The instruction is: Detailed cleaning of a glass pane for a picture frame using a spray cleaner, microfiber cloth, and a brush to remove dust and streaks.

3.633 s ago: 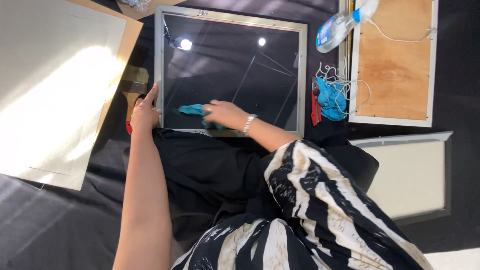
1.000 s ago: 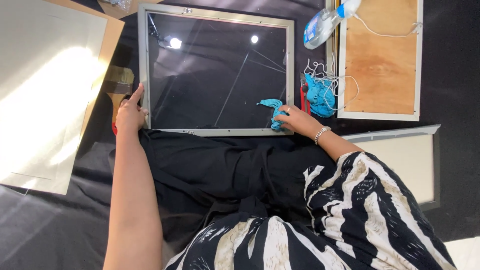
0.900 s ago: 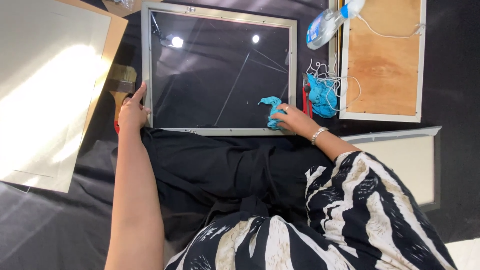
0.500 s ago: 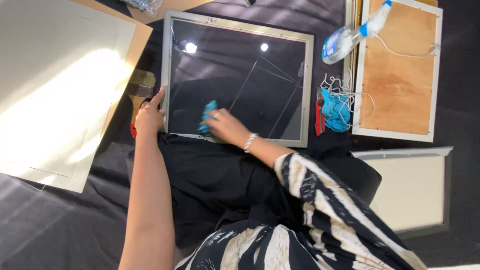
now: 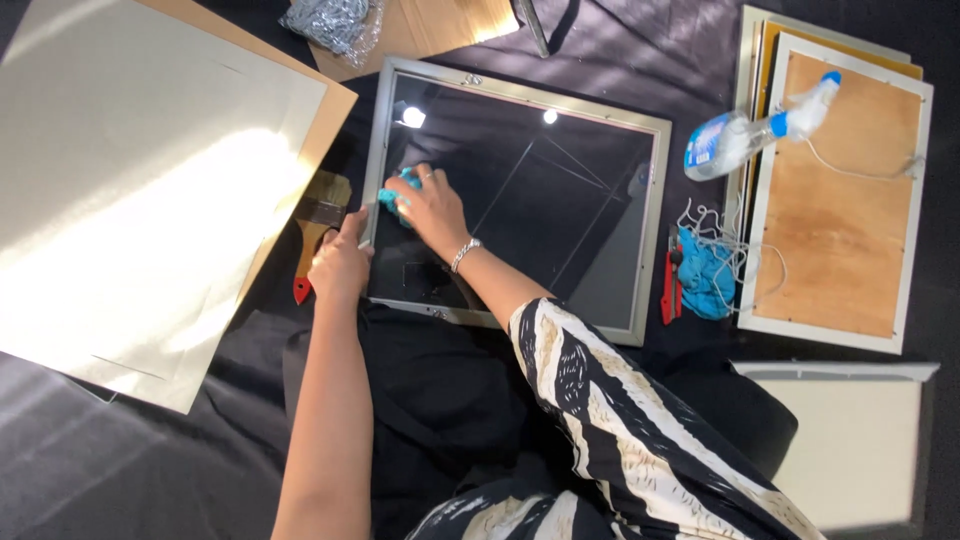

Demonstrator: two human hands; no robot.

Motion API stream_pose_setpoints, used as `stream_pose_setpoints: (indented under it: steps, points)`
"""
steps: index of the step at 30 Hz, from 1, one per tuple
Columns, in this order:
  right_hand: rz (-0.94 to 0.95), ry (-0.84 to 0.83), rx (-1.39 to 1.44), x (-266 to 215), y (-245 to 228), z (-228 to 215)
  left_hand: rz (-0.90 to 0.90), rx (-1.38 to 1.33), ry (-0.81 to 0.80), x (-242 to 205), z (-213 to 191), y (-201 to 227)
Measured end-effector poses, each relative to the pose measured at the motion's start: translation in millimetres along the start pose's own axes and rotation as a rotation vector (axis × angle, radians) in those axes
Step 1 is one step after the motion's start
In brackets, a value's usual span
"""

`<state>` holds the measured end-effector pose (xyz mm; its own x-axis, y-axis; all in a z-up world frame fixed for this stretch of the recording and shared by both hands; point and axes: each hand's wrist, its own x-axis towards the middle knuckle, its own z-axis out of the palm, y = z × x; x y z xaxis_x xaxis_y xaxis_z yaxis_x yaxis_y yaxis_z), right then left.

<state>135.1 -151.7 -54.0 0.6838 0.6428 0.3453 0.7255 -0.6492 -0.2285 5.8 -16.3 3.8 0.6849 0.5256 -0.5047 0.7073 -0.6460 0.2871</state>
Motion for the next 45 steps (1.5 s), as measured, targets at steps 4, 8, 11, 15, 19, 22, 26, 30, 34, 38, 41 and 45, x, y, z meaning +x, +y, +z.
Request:
stream_pose_setpoints:
  steps: [4, 8, 11, 15, 19, 22, 26, 30, 34, 38, 41, 45]
  points:
    - [0.003, 0.030, 0.024, 43.3, 25.9, 9.8, 0.067, -0.018, 0.148, 3.9, 11.1, 7.3]
    - [0.034, 0.170, 0.078, 90.1, 45.0, 20.9, 0.101, 0.056, 0.266, 10.8, 16.7, 7.7]
    - [0.066, 0.230, 0.073, 118.9, 61.2, 33.3, 0.078, 0.071, 0.254, 12.5, 17.0, 9.9]
    - [0.308, 0.090, 0.089, 156.6, 60.9, 15.9, 0.172, -0.034, 0.378, -2.1, 1.8, 15.0]
    - [0.302, 0.187, -0.015, 157.3, 62.0, 23.1, 0.192, 0.015, 0.435, -4.0, -1.0, 17.1]
    - [0.151, 0.240, -0.078, 144.8, 59.5, 25.5, 0.158, -0.031, 0.354, -3.9, -6.4, 18.1]
    - [0.157, 0.110, -0.015, 125.7, 64.5, 33.2, 0.107, -0.064, 0.270, 2.2, -4.1, 19.1]
    - [0.152, -0.003, 0.016, 91.8, 47.5, 30.2, 0.064, -0.094, 0.203, -0.7, -6.4, 21.3]
    - [0.164, -0.049, 0.062, 49.5, 12.6, 8.0, 0.076, -0.067, 0.213, 7.8, 5.0, 14.0]
    - [0.051, -0.063, 0.068, 3.8, -10.6, -1.4, 0.097, -0.061, 0.233, 3.6, 2.1, 17.4]
    - [-0.001, -0.144, 0.169, -37.6, -30.5, -5.9, 0.074, -0.096, 0.170, -14.4, -20.6, 27.9]
    - [-0.159, -0.283, 0.254, -85.2, -63.9, -60.1, 0.086, -0.035, 0.124, 4.0, -0.9, 14.3]
